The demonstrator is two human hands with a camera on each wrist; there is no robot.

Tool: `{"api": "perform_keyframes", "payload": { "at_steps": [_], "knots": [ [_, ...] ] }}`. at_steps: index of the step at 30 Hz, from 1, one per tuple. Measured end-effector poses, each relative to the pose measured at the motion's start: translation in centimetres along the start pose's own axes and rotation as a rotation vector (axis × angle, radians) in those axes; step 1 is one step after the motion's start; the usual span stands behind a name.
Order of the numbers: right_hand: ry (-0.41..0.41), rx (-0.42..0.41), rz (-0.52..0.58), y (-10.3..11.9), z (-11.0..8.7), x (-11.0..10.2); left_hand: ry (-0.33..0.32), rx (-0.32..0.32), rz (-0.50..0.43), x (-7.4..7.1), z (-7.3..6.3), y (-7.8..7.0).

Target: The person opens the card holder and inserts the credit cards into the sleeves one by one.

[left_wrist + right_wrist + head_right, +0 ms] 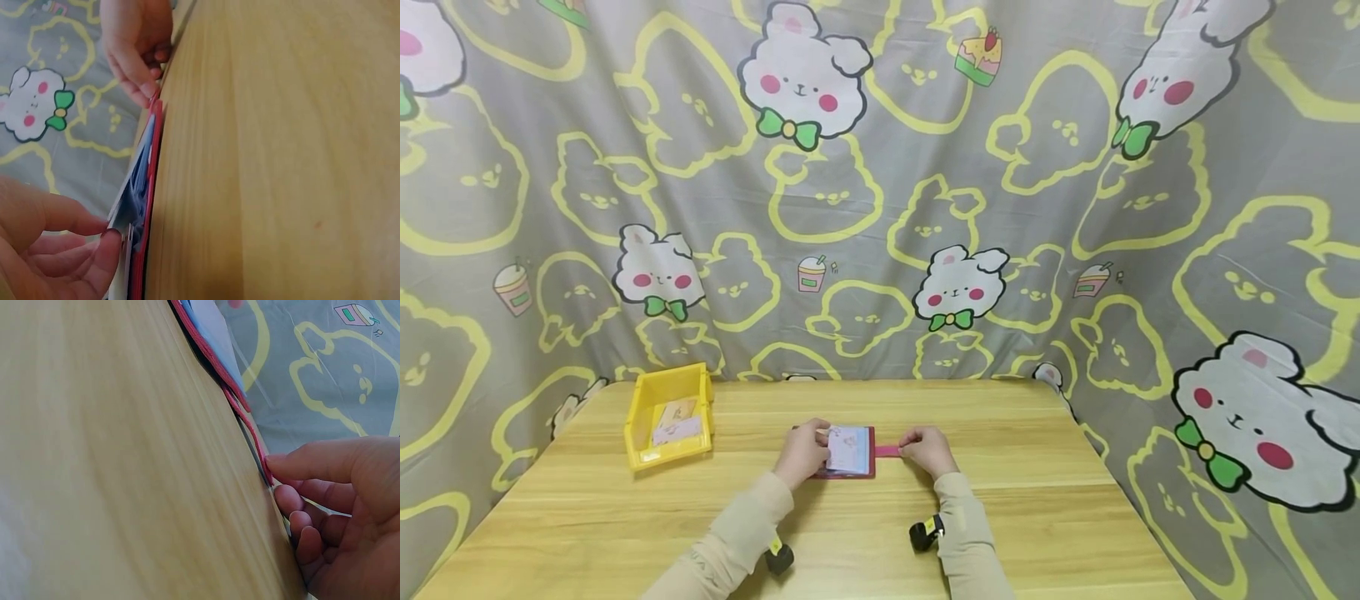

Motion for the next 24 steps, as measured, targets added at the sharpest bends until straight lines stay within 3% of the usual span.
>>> {"api": "perform_keyframes", "payload": {
  "at_steps": [11, 18, 24],
  "knots": [
    [-0.006, -0.008, -0.006, -0.1, -0.1, 0.0, 0.085, 0.111, 0.370, 2.5, -1.2, -1.6],
    [-0.003, -0.013, -0.007, 0.0, 0.0, -0.1, 0.132, 0.105, 0.473, 3.0, -1.8, -1.5],
    [-0.003, 0.000, -0.001, 0.0, 0.0, 0.0, 0.118, 0.154, 0.560, 3.0, -1.9, -1.6]
  ]
}}
Point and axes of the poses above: each hand's wrist, its own z-axis towards the middle knuckle, its own x-axis out of the palm, y = z × x, the point moved 10 cm from there along z, towards the middle knuckle, and after that the axes turned 13 degrees about y, right-handed, at the moved point
